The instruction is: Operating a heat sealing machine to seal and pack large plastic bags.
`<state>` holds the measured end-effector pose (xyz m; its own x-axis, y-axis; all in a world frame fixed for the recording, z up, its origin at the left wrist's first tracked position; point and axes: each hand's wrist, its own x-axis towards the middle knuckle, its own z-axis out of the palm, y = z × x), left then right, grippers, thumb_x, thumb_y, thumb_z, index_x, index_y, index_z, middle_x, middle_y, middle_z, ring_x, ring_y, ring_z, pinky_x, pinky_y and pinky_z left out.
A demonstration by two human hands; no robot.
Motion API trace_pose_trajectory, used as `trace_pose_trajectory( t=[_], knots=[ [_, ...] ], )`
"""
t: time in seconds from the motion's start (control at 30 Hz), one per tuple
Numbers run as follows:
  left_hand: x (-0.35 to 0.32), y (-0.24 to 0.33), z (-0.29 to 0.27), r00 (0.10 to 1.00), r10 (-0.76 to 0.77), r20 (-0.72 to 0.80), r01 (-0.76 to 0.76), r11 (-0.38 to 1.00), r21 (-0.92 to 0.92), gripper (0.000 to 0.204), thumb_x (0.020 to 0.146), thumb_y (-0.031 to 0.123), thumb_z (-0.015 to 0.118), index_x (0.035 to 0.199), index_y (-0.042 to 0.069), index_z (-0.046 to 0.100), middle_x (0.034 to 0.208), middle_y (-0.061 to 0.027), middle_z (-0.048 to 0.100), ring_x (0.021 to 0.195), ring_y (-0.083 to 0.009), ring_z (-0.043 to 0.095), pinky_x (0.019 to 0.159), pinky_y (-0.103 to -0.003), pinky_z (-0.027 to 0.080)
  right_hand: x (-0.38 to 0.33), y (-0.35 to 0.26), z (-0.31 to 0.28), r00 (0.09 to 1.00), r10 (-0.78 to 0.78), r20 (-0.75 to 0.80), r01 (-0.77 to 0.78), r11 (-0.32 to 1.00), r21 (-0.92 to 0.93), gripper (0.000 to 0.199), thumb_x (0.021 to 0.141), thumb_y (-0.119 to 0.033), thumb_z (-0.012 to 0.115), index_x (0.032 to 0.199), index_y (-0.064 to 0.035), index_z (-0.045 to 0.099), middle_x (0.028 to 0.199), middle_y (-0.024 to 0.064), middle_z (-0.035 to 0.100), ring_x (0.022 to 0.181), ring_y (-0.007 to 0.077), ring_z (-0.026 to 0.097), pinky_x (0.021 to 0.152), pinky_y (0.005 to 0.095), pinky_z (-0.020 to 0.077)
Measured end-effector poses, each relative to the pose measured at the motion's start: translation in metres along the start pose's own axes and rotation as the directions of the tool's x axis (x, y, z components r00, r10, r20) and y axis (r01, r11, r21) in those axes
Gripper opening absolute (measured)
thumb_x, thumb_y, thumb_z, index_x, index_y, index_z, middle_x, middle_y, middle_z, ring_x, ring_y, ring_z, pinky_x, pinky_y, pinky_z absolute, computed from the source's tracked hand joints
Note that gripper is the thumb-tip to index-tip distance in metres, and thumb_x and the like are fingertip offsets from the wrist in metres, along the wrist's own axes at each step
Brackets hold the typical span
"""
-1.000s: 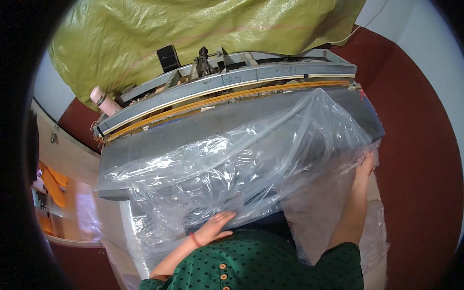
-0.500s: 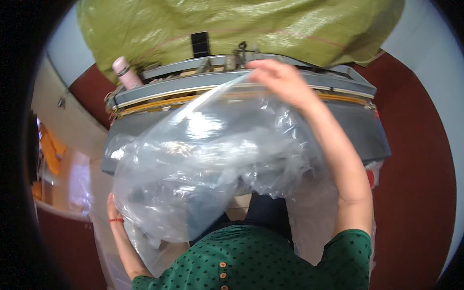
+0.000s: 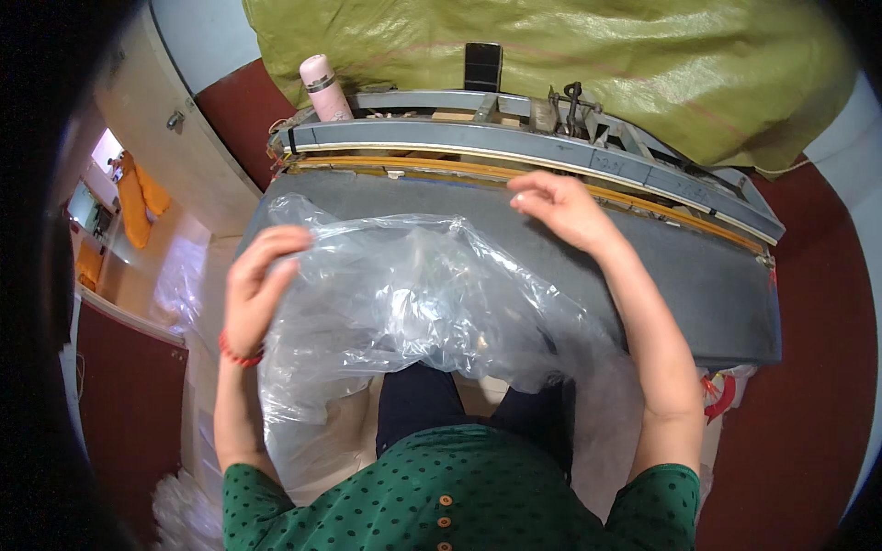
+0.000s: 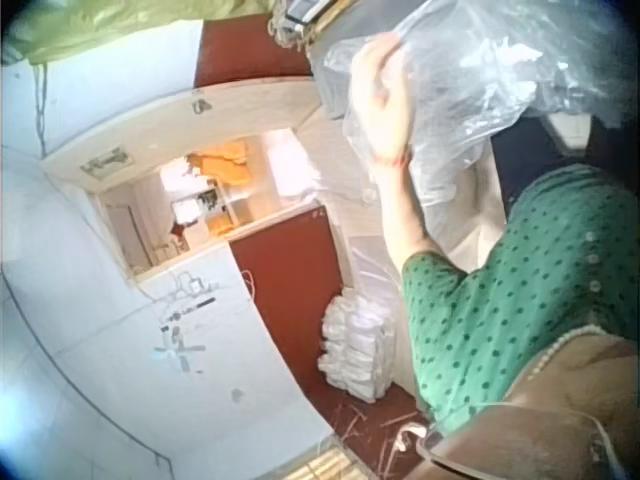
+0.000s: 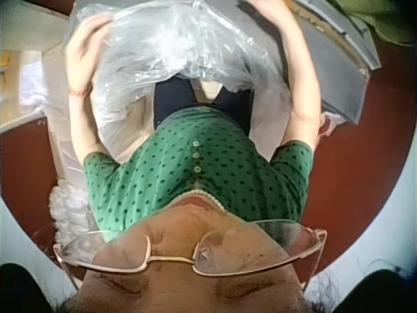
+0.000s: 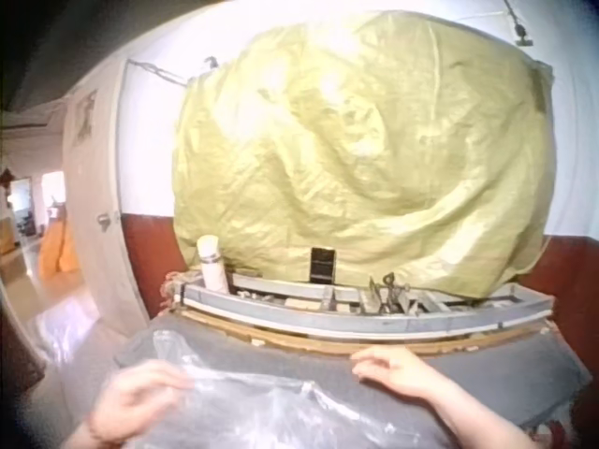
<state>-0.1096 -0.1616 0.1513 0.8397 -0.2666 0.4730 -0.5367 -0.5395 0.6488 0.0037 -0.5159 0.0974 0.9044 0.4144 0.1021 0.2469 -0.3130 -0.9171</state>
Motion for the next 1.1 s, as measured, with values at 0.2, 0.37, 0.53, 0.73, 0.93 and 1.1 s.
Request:
trace_pose_trajectory(
  t=[0.2, 0.37, 0.53, 0.73, 0.93, 1.1],
  knots=[
    [0.075, -0.06, 0.109, 0.924, 0.178, 0.339, -0.248, 0.953, 0.174, 0.027, 0.072, 0.01, 0.062, 0.097, 0.0, 0.057, 0.1, -0.015, 0.056, 0.095, -0.0281, 0.051, 0.084, -0.034, 0.039, -0.002, 0.038, 0.043, 0.996, -0.027, 0.084, 0.046, 0.97, -0.24, 0.021, 0.081, -0.008, 0.054, 0.1, 0.0008, 0.057, 0.089, 0.0071, 0.062, 0.083, 0.0124, 0.057, 0.076, 0.0248, 0.0446],
    [0.083, -0.073, 0.15, 0.877, 0.088, 0.472, -0.248, 0.925, 0.289, 0.021, 0.071, 0.011, 0.063, 0.088, 0.001, 0.058, 0.082, -0.0121, 0.061, 0.076, -0.024, 0.057, 0.07, -0.032, 0.044, 0.002, 0.048, 0.06, 0.997, 0.065, 0.045, -0.067, 0.997, 0.027, 0.025, 0.077, -0.009, 0.059, 0.1, -0.0002, 0.058, 0.087, 0.0102, 0.063, 0.081, 0.0153, 0.058, 0.074, 0.0273, 0.0455],
    [0.068, -0.068, 0.156, 0.951, 0.027, 0.308, -0.036, 0.999, 0.024, 0.009, 0.073, 0.007, 0.06, 0.076, 0.001, 0.055, 0.059, -0.0085, 0.054, 0.052, -0.0128, 0.05, 0.05, -0.025, 0.04, -0.002, 0.048, 0.07, 0.991, 0.078, 0.111, -0.083, 0.996, 0.039, 0.02, 0.077, -0.01, 0.06, 0.092, 0.0024, 0.06, 0.083, 0.0078, 0.062, 0.077, 0.0124, 0.057, 0.071, 0.0246, 0.0451],
    [0.055, -0.032, 0.145, 0.993, 0.103, 0.05, -0.11, 0.978, 0.177, 0.015, 0.071, 0.01, 0.063, 0.069, 0.003, 0.049, 0.058, -0.008, 0.051, 0.049, -0.0158, 0.05, 0.046, -0.026, 0.039, -0.012, 0.037, 0.079, 0.994, -0.043, 0.099, -0.013, 0.866, 0.499, 0.017, 0.082, -0.011, 0.055, 0.095, -0.001, 0.056, 0.075, 0.0015, 0.057, 0.066, 0.0081, 0.053, 0.062, 0.0222, 0.0422],
    [0.045, -0.015, 0.149, 0.951, 0.294, -0.098, -0.243, 0.905, 0.348, 0.018, 0.062, 0.009, 0.065, 0.067, 0.006, 0.048, 0.059, -0.0091, 0.052, 0.052, -0.0269, 0.053, 0.044, -0.032, 0.04, -0.022, 0.011, 0.1, 1.0, -0.002, 0.002, 0.0, 0.727, 0.686, 0.012, 0.083, -0.011, 0.054, 0.093, -0.0044, 0.054, 0.074, 0.0002, 0.055, 0.064, 0.0081, 0.052, 0.059, 0.0206, 0.041],
    [0.033, -0.01, 0.124, 0.949, -0.015, 0.316, 0.015, 1.0, 0.003, 0.01, 0.069, 0.008, 0.063, 0.076, 0.005, 0.056, 0.069, -0.005, 0.058, 0.06, -0.0174, 0.056, 0.054, -0.027, 0.044, -0.025, 0.024, 0.097, 0.991, 0.078, -0.113, 0.019, 0.736, 0.676, 0.012, 0.084, -0.015, 0.054, 0.093, -0.0076, 0.052, 0.071, -0.0023, 0.052, 0.06, 0.0083, 0.048, 0.057, 0.0212, 0.04]
  ],
)
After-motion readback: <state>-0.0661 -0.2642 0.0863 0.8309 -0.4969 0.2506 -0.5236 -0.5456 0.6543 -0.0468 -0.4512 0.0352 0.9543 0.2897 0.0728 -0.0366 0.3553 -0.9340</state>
